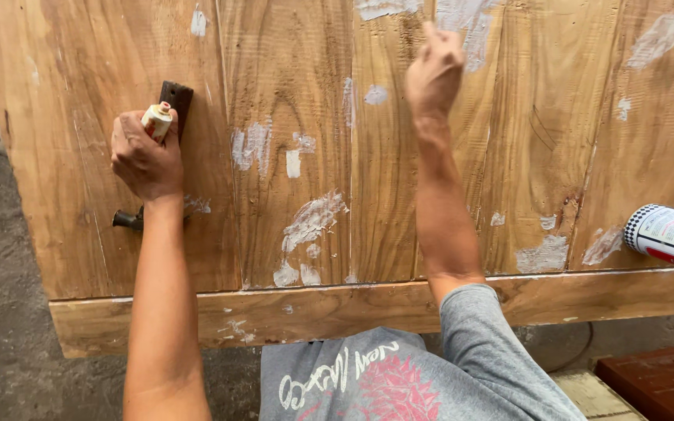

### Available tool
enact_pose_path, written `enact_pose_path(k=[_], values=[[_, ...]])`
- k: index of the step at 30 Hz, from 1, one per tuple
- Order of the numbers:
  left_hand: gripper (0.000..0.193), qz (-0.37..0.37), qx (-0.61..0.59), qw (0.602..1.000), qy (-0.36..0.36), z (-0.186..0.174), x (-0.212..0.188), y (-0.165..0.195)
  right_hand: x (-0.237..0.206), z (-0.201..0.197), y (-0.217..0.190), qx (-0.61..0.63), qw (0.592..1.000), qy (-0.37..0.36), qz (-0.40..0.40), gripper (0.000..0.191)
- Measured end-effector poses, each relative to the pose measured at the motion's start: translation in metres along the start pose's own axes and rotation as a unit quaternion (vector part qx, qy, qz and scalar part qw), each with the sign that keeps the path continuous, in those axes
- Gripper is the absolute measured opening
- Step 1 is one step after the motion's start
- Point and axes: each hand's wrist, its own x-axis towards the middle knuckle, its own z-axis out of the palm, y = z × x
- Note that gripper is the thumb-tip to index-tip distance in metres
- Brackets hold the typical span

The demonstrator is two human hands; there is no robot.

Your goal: The person squeezes wood filler from a tube onto a wooden furniture panel and uses a small knife to spread the filler over holes and surface defects, moving between different spots across the panel and smoothing each filled area by hand and with the knife.

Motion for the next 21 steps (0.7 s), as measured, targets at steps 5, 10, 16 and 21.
enact_pose_path(k=[5, 10, 16, 21], values=[[0.042, 0.006, 0.005, 1.000, -0.004, 0.001, 0.001, 0.000, -0.005, 0.011, -0.003, -0.016, 0.997, -0.054, 0.055, 0.028], [0.043, 0.002, 0.017, 1.000, -0.002, 0.000, 0.003, 0.003, -0.034, 0.023, -0.047, 0.029, 0.995, -0.090, 0.012, 0.026], [0.046, 0.007, 0.013, 1.000, 0.005, 0.002, 0.002, 0.000, -0.018, 0.011, -0.041, 0.074, 0.993, -0.091, 0.031, 0.031], [0.042, 0.003, 0.015, 1.000, 0.003, 0.000, 0.002, 0.003, -0.020, 0.019, -0.040, 0.104, 0.982, -0.145, -0.066, 0.033]])
